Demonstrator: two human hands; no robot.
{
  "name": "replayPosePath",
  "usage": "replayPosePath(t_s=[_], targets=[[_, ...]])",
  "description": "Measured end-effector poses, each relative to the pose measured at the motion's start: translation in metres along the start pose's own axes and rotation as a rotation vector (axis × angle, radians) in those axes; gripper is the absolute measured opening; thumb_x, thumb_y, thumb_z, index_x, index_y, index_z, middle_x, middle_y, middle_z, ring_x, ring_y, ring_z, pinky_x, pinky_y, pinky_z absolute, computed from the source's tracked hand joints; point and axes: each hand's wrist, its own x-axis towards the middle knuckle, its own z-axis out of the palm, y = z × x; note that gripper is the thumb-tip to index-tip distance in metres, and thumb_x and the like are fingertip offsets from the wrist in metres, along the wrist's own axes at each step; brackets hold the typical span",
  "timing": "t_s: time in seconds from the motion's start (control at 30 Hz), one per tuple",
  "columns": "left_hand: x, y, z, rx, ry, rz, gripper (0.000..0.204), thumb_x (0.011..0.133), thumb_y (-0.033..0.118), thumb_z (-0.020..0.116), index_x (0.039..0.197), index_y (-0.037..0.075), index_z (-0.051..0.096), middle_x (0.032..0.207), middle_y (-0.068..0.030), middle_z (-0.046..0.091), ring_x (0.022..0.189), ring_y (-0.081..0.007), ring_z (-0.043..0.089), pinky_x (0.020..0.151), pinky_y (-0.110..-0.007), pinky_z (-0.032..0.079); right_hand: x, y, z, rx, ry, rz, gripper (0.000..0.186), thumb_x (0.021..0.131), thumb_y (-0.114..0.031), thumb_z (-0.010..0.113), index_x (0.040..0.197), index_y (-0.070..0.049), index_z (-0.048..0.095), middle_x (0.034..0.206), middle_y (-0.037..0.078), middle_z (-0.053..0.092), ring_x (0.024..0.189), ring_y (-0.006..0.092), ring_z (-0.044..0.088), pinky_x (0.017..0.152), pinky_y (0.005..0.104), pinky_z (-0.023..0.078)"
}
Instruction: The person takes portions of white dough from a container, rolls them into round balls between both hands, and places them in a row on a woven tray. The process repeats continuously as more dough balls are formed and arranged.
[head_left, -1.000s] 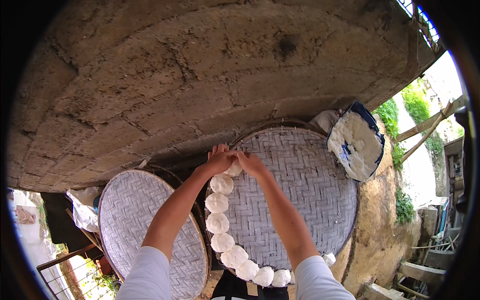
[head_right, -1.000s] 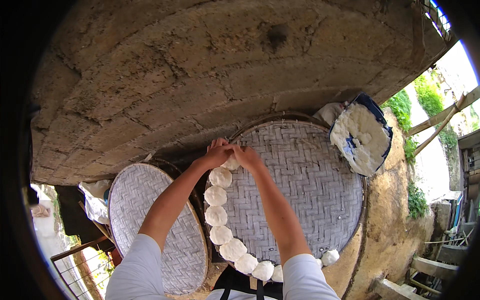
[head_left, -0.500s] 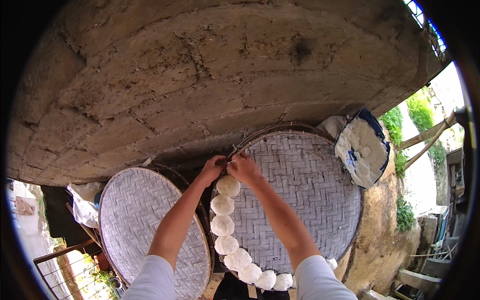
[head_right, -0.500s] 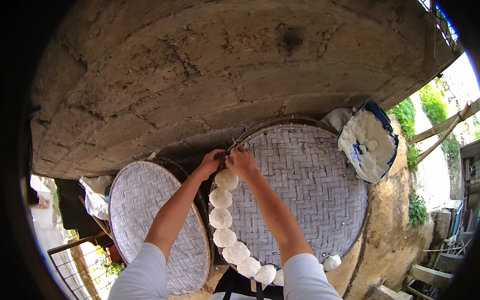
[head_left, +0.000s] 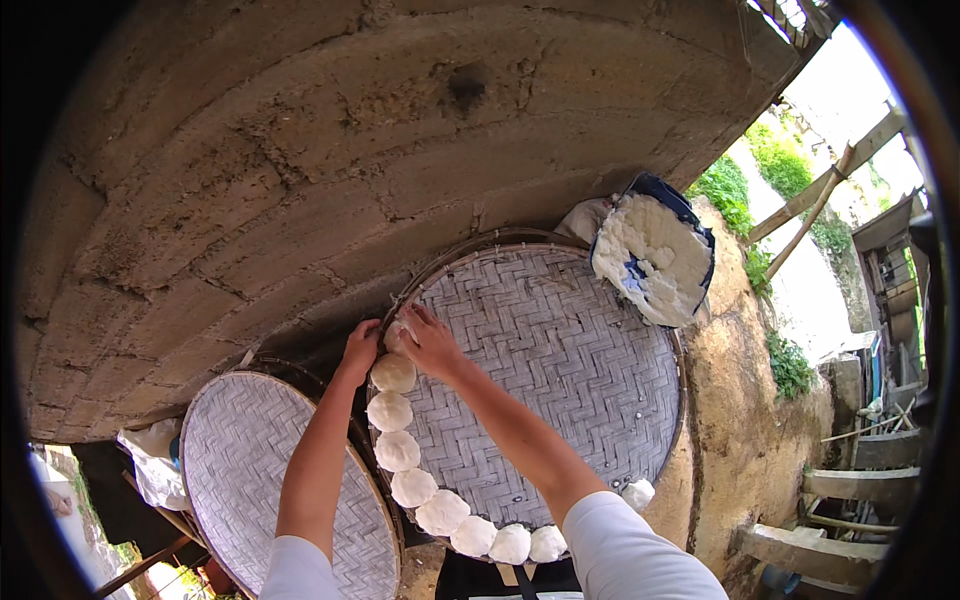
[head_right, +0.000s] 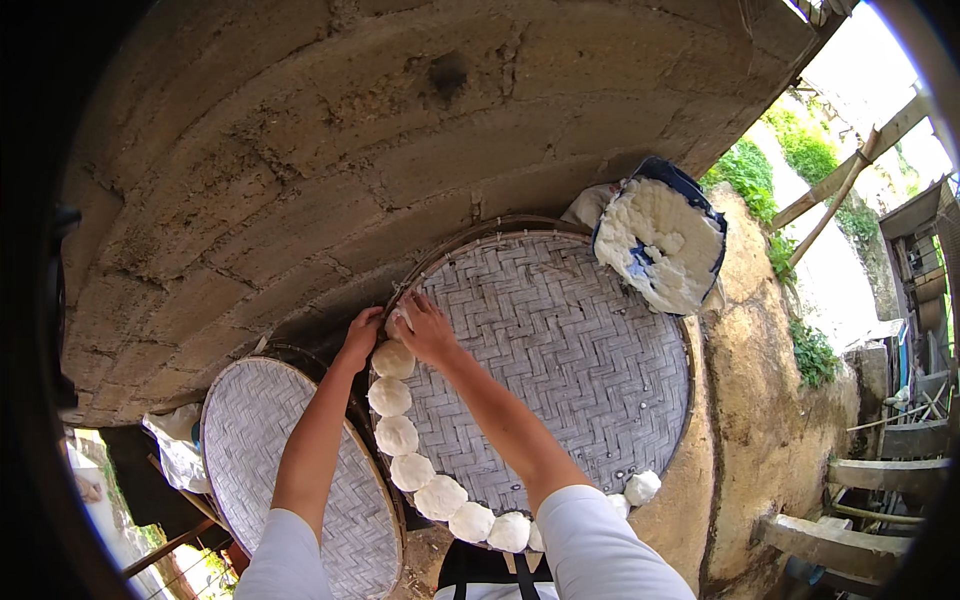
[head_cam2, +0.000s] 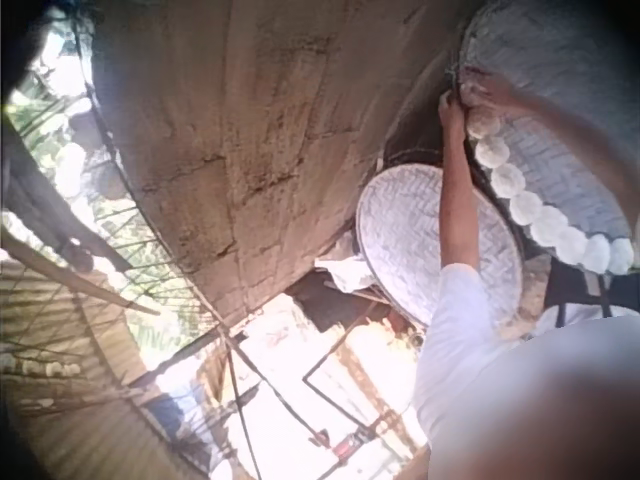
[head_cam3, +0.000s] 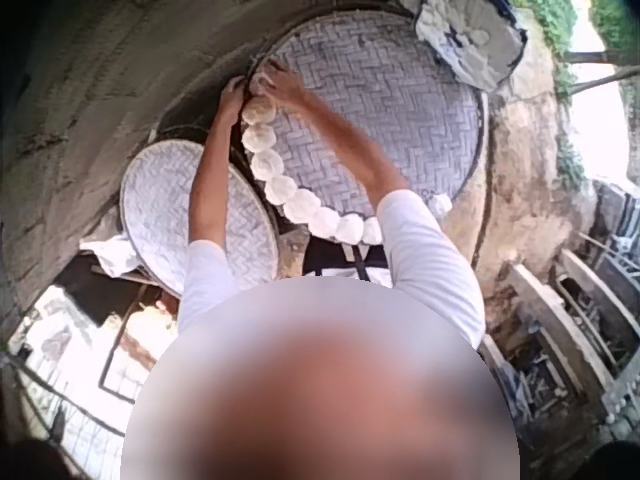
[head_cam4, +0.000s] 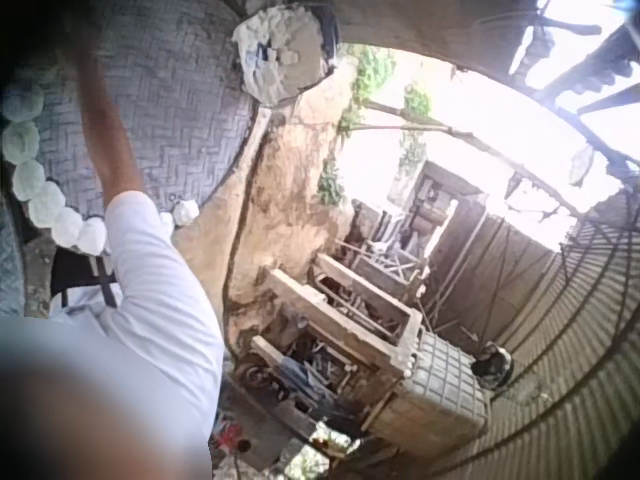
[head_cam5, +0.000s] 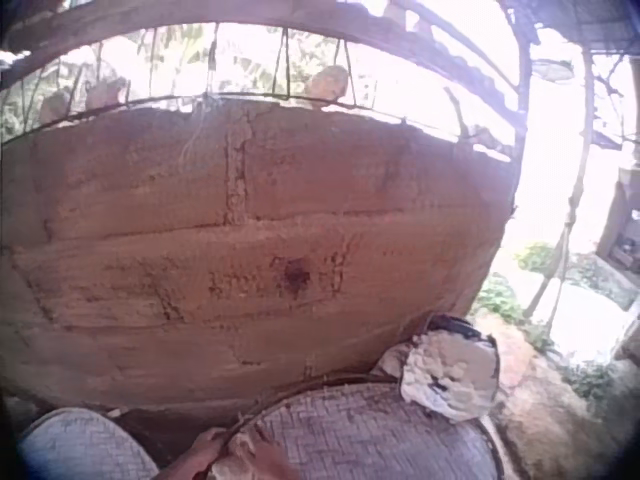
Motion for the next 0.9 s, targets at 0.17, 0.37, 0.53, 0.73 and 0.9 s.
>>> replayPosePath(t_s=[0.17,0.37,0.53,0.73,0.9], targets=[[-0.004,0.006,0.006,0.024,0.034,-0.018,0.040,0.106,0.025,0.057,0.140,0.005,0.062,0.130,-0.0112,0.068,0.114,-0.0202,0.063,0.097,-0.034,0.049,-0.051,0.035,-0.069,0.230,0.004,0.054,0.045,0.107,-0.028,0.052,0.138,0.004,0.060,0.138,0.026,0.060,0.130,0.0417,0.058,0.109,0.0472,0.046],[-0.013,-0.006,-0.004,-0.026,0.149,-0.048,0.037,0.105,0.025,0.058,0.136,0.006,0.065,0.128,-0.0096,0.069,0.112,-0.0193,0.063,0.094,-0.034,0.050,-0.152,0.101,-0.165,0.391,0.077,0.298,0.036,0.107,-0.024,0.051,0.128,0.001,0.065,0.117,0.015,0.064,0.099,0.0308,0.064,0.086,0.0374,0.050],[-0.032,0.006,-0.004,-0.038,0.339,-0.037,0.030,0.101,0.020,0.063,0.125,0.002,0.069,0.108,-0.0077,0.072,0.097,-0.0159,0.065,0.084,-0.033,0.052,-0.212,0.151,-0.252,0.320,0.038,0.441,0.029,0.104,-0.018,0.058,0.122,0.002,0.068,0.108,0.012,0.066,0.094,0.0269,0.066,0.078,0.0348,0.052],[-0.126,0.039,0.053,-0.102,0.405,0.171,0.021,0.104,0.020,0.060,0.121,0.009,0.065,0.118,-0.0017,0.069,0.110,-0.0144,0.064,0.090,-0.032,0.048,-0.200,0.216,-0.375,0.088,0.297,0.156,0.030,0.098,-0.010,0.061,0.125,0.001,0.069,0.126,0.016,0.068,0.109,0.0306,0.070,0.085,0.0383,0.060],[-0.248,0.035,0.157,-0.254,0.300,0.095,0.013,0.105,0.016,0.057,0.114,0.010,0.064,0.115,-0.0014,0.069,0.101,-0.0130,0.066,0.082,-0.030,0.048,-0.117,0.285,-0.444,-0.101,0.313,0.122,0.040,0.097,-0.019,0.061,0.132,0.001,0.065,0.136,0.022,0.063,0.124,0.0417,0.061,0.104,0.0454,0.049]])
